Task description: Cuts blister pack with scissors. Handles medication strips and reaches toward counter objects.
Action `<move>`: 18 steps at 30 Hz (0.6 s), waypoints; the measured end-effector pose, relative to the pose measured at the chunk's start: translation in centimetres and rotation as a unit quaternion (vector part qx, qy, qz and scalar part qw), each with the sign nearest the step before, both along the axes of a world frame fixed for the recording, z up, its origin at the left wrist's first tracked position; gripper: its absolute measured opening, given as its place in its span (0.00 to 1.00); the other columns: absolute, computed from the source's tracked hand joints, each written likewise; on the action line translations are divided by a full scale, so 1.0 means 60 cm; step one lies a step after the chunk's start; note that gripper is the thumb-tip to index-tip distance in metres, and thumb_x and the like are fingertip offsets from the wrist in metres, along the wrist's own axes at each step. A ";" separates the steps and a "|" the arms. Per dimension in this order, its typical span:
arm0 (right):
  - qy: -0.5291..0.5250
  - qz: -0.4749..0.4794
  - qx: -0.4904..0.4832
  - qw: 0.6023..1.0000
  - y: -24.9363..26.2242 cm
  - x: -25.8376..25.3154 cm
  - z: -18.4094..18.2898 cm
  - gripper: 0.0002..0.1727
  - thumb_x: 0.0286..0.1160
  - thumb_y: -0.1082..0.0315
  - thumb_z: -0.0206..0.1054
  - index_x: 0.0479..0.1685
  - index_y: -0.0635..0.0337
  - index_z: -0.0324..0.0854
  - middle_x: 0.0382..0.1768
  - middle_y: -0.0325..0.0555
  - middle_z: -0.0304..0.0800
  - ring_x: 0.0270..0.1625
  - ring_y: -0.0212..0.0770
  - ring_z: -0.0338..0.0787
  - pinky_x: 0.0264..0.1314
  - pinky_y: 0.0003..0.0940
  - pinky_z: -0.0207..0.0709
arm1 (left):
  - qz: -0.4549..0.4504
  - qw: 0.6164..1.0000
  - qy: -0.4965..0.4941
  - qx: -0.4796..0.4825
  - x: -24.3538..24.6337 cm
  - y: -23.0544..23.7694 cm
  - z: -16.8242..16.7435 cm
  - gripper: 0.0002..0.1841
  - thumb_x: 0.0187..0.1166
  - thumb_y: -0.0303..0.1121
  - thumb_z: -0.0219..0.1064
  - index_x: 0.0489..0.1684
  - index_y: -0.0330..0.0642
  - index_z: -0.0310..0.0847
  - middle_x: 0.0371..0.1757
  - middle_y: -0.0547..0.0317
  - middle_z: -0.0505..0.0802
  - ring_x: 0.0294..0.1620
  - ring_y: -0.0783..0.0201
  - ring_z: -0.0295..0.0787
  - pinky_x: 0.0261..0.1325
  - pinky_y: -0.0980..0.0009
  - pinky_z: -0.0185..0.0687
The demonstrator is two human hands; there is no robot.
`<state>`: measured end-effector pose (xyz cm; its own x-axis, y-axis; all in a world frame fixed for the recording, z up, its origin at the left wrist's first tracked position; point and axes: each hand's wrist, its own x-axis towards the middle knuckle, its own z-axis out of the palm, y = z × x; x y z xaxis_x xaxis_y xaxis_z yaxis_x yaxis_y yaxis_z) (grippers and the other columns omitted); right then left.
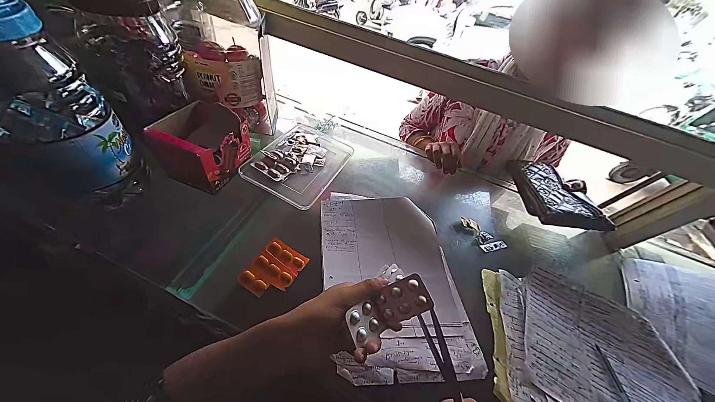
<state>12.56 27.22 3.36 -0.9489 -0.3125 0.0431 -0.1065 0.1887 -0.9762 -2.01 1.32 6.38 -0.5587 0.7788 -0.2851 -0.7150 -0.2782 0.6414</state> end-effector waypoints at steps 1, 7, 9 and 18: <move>0.005 0.000 0.011 1.000 -0.001 -0.003 0.002 0.36 0.76 0.34 0.65 0.60 0.61 0.81 0.28 0.24 0.80 0.28 0.16 0.76 0.31 0.16 0.71 | -0.007 1.000 0.004 -0.001 0.000 0.003 0.000 0.22 0.95 0.47 0.39 0.54 0.46 0.79 0.39 0.59 0.93 0.20 0.75 0.85 0.19 0.83 0.79; 0.032 -0.010 0.059 0.998 -0.006 -0.019 0.009 0.36 0.76 0.36 0.67 0.61 0.63 0.83 0.26 0.25 0.80 0.25 0.14 0.73 0.27 0.14 0.67 | -0.030 0.999 0.008 0.015 0.009 0.008 0.000 0.22 0.96 0.45 0.38 0.55 0.47 0.79 0.43 0.58 0.94 0.19 0.77 0.85 0.18 0.84 0.78; 0.038 -0.014 0.054 0.998 -0.007 -0.021 0.009 0.35 0.76 0.36 0.67 0.60 0.62 0.84 0.27 0.24 0.81 0.27 0.13 0.75 0.30 0.13 0.70 | -0.030 0.999 0.010 0.024 0.011 0.010 -0.002 0.22 0.96 0.45 0.37 0.54 0.48 0.79 0.44 0.58 0.95 0.19 0.77 0.85 0.17 0.84 0.77; 0.046 -0.017 0.042 0.998 -0.006 -0.025 0.007 0.31 0.78 0.41 0.68 0.62 0.60 0.84 0.29 0.21 0.83 0.28 0.12 0.75 0.31 0.12 0.70 | -0.021 0.998 0.022 0.046 0.015 0.014 -0.010 0.22 0.95 0.44 0.37 0.54 0.48 0.81 0.46 0.58 0.96 0.20 0.77 0.85 0.19 0.84 0.77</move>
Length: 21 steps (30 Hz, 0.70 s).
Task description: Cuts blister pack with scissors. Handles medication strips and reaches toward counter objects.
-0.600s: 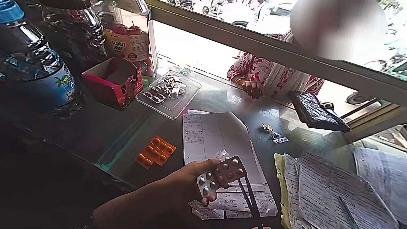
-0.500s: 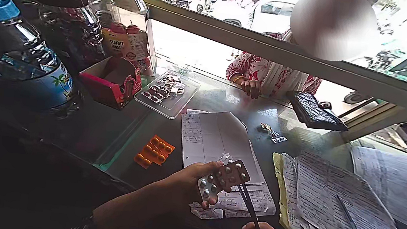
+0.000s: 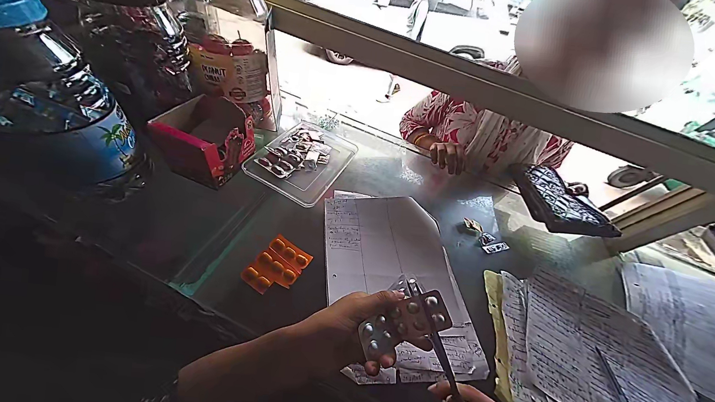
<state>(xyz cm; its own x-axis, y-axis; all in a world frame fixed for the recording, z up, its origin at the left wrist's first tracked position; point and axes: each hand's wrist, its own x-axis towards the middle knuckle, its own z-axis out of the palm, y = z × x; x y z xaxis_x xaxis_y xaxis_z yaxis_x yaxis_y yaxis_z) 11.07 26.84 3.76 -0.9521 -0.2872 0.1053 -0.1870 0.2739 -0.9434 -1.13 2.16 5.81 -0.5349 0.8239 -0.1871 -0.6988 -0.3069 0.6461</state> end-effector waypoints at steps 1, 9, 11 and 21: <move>0.002 -0.003 -0.001 1.000 0.000 0.000 -0.001 0.30 0.78 0.42 0.69 0.62 0.60 0.85 0.29 0.21 0.83 0.28 0.11 0.75 0.30 0.12 0.69 | -0.001 1.000 0.001 -0.001 0.000 0.001 0.000 0.22 0.95 0.44 0.37 0.54 0.49 0.80 0.46 0.58 0.96 0.21 0.77 0.86 0.19 0.84 0.77; 0.028 -0.020 -0.015 0.999 0.003 -0.001 -0.008 0.25 0.78 0.45 0.70 0.60 0.55 0.87 0.27 0.20 0.83 0.27 0.10 0.74 0.29 0.10 0.69 | -0.004 1.000 -0.004 0.005 -0.004 0.012 -0.001 0.23 0.96 0.45 0.37 0.56 0.48 0.80 0.47 0.56 0.95 0.22 0.76 0.86 0.19 0.84 0.77; 0.035 -0.025 -0.022 0.999 0.003 -0.002 -0.012 0.22 0.78 0.47 0.71 0.59 0.53 0.87 0.26 0.19 0.84 0.25 0.09 0.75 0.28 0.09 0.69 | -0.001 1.000 -0.015 -0.006 -0.005 0.015 0.004 0.22 0.96 0.45 0.37 0.54 0.48 0.80 0.45 0.56 0.95 0.21 0.76 0.85 0.18 0.84 0.76; 0.053 -0.127 0.090 0.986 0.034 -0.016 0.018 0.24 0.72 0.54 0.76 0.60 0.63 0.86 0.26 0.25 0.89 0.23 0.13 0.79 0.25 0.14 0.76 | 0.125 0.991 -0.027 -0.038 -0.010 0.003 -0.008 0.25 0.96 0.47 0.35 0.64 0.41 0.75 0.43 0.51 0.96 0.22 0.70 0.88 0.22 0.80 0.81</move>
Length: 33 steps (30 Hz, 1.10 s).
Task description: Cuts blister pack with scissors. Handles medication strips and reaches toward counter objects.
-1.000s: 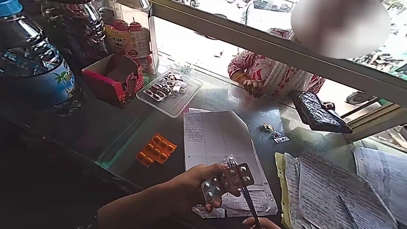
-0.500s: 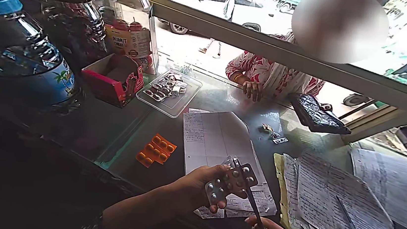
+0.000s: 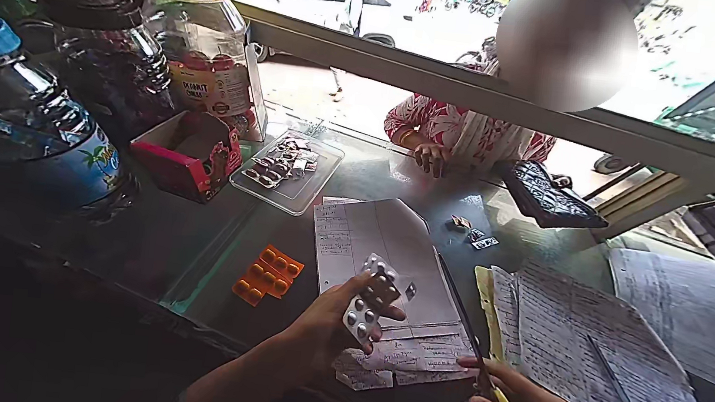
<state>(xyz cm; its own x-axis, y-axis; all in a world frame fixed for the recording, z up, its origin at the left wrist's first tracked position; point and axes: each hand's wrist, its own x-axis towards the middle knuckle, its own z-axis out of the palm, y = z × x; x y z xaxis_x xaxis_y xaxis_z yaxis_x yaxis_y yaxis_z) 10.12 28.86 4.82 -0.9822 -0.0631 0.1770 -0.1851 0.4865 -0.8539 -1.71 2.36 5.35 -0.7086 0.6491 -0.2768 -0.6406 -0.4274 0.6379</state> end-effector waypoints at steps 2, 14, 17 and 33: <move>-0.041 -0.055 0.111 0.991 0.010 -0.011 0.019 0.30 0.69 0.51 0.75 0.65 0.65 0.85 0.29 0.36 0.92 0.24 0.25 0.85 0.27 0.27 0.80 | 0.052 0.996 0.071 -0.014 0.001 -0.022 -0.005 0.28 0.96 0.47 0.31 0.66 0.38 0.74 0.43 0.54 0.96 0.24 0.70 0.90 0.26 0.78 0.86; 0.174 0.009 0.442 0.880 -0.081 -0.162 0.038 0.09 0.72 0.72 0.70 0.46 0.64 0.91 0.38 0.56 0.95 0.38 0.58 0.95 0.32 0.52 0.86 | 0.194 0.941 0.276 0.024 0.032 -0.057 -0.079 0.26 0.69 0.47 0.78 0.63 0.46 0.82 0.43 0.64 0.97 0.44 0.68 0.95 0.54 0.69 0.92; 0.122 0.103 0.461 0.873 -0.098 -0.210 0.006 0.09 0.77 0.78 0.64 0.48 0.71 0.88 0.40 0.63 0.91 0.43 0.62 0.93 0.39 0.53 0.85 | 0.280 0.859 0.419 -0.089 0.032 -0.052 -0.092 0.24 0.71 0.44 0.77 0.64 0.52 0.77 0.46 0.75 0.95 0.52 0.75 0.92 0.61 0.74 0.87; 0.112 -0.138 0.407 0.896 0.088 -0.410 0.109 0.11 0.84 0.73 0.62 0.46 0.70 0.90 0.43 0.68 0.93 0.51 0.71 0.92 0.53 0.69 0.79 | 0.271 0.530 0.644 -0.480 0.053 -0.023 -0.090 0.29 0.65 0.35 0.73 0.65 0.26 0.79 0.46 0.39 0.89 0.46 0.44 0.87 0.52 0.55 0.83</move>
